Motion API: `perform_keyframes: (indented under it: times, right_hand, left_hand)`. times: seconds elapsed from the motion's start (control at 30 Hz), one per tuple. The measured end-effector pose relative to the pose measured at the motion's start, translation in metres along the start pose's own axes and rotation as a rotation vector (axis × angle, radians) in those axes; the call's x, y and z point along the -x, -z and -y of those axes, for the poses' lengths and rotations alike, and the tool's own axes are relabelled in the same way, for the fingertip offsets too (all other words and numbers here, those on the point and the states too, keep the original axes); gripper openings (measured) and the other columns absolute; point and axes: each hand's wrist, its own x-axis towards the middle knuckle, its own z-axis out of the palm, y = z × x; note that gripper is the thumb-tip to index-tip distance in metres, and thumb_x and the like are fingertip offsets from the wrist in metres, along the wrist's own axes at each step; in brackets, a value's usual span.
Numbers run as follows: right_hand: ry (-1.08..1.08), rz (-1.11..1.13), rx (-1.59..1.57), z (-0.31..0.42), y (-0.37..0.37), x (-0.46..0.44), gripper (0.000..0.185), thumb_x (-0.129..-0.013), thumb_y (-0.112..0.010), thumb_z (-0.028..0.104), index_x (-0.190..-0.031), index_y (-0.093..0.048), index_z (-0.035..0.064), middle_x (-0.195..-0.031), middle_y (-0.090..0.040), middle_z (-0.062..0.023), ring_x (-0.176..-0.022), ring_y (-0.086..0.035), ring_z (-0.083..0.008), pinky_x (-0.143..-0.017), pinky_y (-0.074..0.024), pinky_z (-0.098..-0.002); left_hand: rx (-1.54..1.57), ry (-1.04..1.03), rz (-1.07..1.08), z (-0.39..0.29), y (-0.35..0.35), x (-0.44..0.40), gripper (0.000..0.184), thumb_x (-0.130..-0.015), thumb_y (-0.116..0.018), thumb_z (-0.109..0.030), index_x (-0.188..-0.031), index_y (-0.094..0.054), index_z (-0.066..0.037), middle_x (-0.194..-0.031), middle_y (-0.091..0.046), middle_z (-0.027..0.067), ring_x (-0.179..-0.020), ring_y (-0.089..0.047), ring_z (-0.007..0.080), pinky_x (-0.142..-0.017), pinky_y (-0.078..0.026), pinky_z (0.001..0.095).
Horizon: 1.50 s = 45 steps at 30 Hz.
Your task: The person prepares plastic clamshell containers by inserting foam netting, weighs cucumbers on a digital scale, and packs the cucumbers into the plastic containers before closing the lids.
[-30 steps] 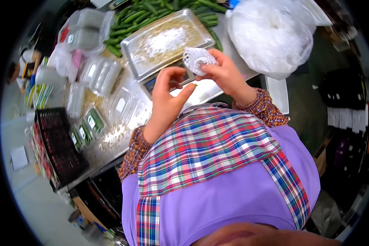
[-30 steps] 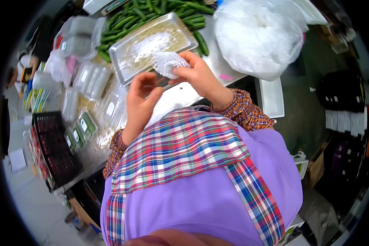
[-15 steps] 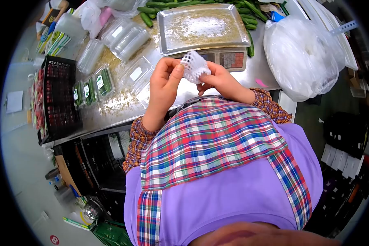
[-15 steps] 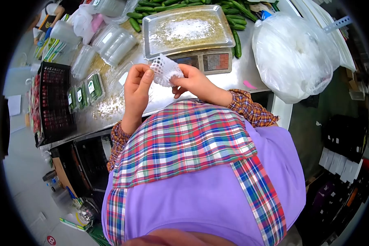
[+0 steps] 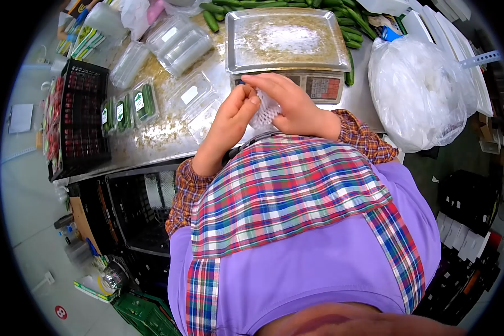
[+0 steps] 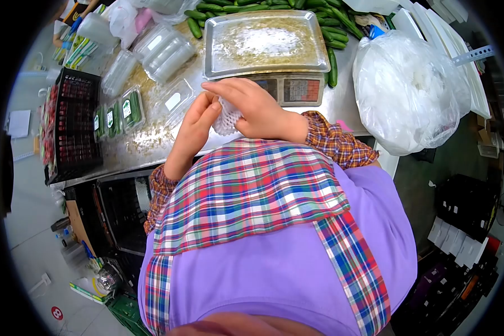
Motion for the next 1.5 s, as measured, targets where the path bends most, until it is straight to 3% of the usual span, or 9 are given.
perform_keyframes:
  times: [0.17, 0.23, 0.33, 0.53, 0.6, 0.73, 1.13, 1.37, 1.5]
  right_hand:
    - [-0.051, -0.08, -0.021, -0.017, -0.004, 0.003, 0.043, -0.062, -0.052, -0.004, -0.104, -0.055, 0.0029, -0.093, -0.058, -0.0164, -0.091, -0.054, -0.0367, -0.081, -0.0448, -0.0403]
    - [-0.269, 0.01, -0.356, -0.02, -0.001, 0.006, 0.033, -0.064, -0.051, -0.003, -0.096, -0.055, 0.0008, -0.09, -0.059, -0.0092, -0.083, -0.057, -0.0217, -0.075, -0.0447, -0.0303]
    - [-0.567, 0.123, -0.909, -0.023, 0.008, 0.006, 0.032, -0.064, -0.051, -0.001, -0.096, -0.053, -0.0002, -0.094, -0.057, -0.0027, -0.086, -0.053, -0.007, -0.076, -0.0415, -0.0227]
    - [-0.513, 0.414, -1.052, -0.025, 0.02, -0.002, 0.039, -0.073, -0.066, 0.008, -0.109, -0.05, 0.0019, -0.101, -0.057, -0.0017, -0.092, -0.053, -0.0086, -0.085, -0.042, -0.0255]
    - [-0.43, 0.493, -1.079, -0.029, 0.02, -0.004, 0.051, -0.077, -0.074, 0.016, -0.117, -0.046, 0.003, -0.108, -0.056, -0.002, -0.099, -0.052, -0.0097, -0.095, -0.0388, -0.0283]
    - [-0.548, 0.629, -1.016, -0.034, 0.025, -0.009, 0.047, -0.091, -0.05, 0.046, -0.107, -0.058, 0.002, -0.092, -0.061, -0.0027, -0.088, -0.054, -0.0097, -0.082, -0.0421, -0.0263]
    - [-0.261, 0.94, -0.434, -0.016, 0.033, -0.042, 0.041, -0.086, -0.062, 0.037, -0.09, -0.063, -0.0038, -0.067, -0.06, -0.0033, -0.063, -0.049, -0.0086, -0.057, -0.0412, -0.0283]
    - [-0.286, 0.859, -0.945, 0.008, 0.037, -0.047, 0.037, -0.087, -0.063, 0.032, -0.094, -0.065, -0.0038, -0.072, -0.061, -0.0021, -0.065, -0.05, -0.0095, -0.06, -0.0419, -0.0262]
    - [0.147, 0.563, -1.452, 0.016, 0.033, -0.049, 0.029, -0.09, -0.059, 0.027, -0.084, -0.064, -0.0016, -0.083, -0.061, -0.0064, -0.083, -0.054, -0.0134, -0.071, -0.0428, -0.0268]
  left_hand:
    - [-0.2, 0.086, 0.12, -0.001, 0.002, 0.003, 0.025, -0.083, -0.063, -0.013, -0.102, -0.053, 0.0, -0.085, -0.06, 0.0024, -0.077, -0.052, 0.0074, -0.069, -0.042, 0.0227]
    - [-0.213, 0.142, 0.158, 0.007, 0.015, 0.002, 0.021, -0.084, -0.062, -0.011, -0.1, -0.056, 0.001, -0.087, -0.061, 0.0027, -0.078, -0.053, 0.0078, -0.071, -0.042, 0.0233]
    - [-0.004, 0.223, 0.167, -0.004, 0.028, 0.005, 0.017, -0.084, -0.06, -0.009, -0.098, -0.059, 0.001, -0.088, -0.061, 0.0028, -0.081, -0.054, 0.009, -0.075, -0.043, 0.0238]
    - [0.621, 0.081, 0.13, -0.003, 0.028, -0.001, 0.023, -0.09, -0.055, -0.013, -0.108, -0.053, 0.001, -0.095, -0.062, 0.0055, -0.088, -0.057, 0.0122, -0.082, -0.044, 0.0267]
    - [0.431, 0.084, 0.147, -0.005, 0.032, -0.003, 0.022, -0.091, -0.054, -0.013, -0.107, -0.054, 0.001, -0.094, -0.062, 0.0055, -0.086, -0.057, 0.012, -0.08, -0.044, 0.0261]
    - [-0.057, 0.127, 0.261, -0.017, 0.027, -0.008, 0.021, -0.094, -0.052, -0.017, -0.1, -0.058, 0.001, -0.085, -0.061, 0.003, -0.077, -0.055, 0.0092, -0.071, -0.044, 0.0235]
    - [-0.837, -0.109, 0.53, -0.062, 0.018, -0.009, 0.021, -0.088, -0.06, -0.017, -0.082, -0.06, 0.003, -0.075, -0.055, 0.0062, -0.075, -0.053, 0.0149, -0.067, -0.041, 0.0293]
    - [0.006, 0.056, 0.537, -0.077, 0.025, 0.003, 0.021, -0.086, -0.06, -0.021, -0.084, -0.065, 0.0, -0.081, -0.061, 0.009, -0.079, -0.054, 0.0213, -0.076, -0.041, 0.0349]
    - [0.54, -0.583, 0.654, -0.053, 0.02, -0.004, 0.03, -0.089, -0.057, -0.029, -0.064, -0.06, -0.013, -0.08, -0.062, -0.0024, -0.074, -0.049, 0.0169, -0.074, -0.04, 0.0341]
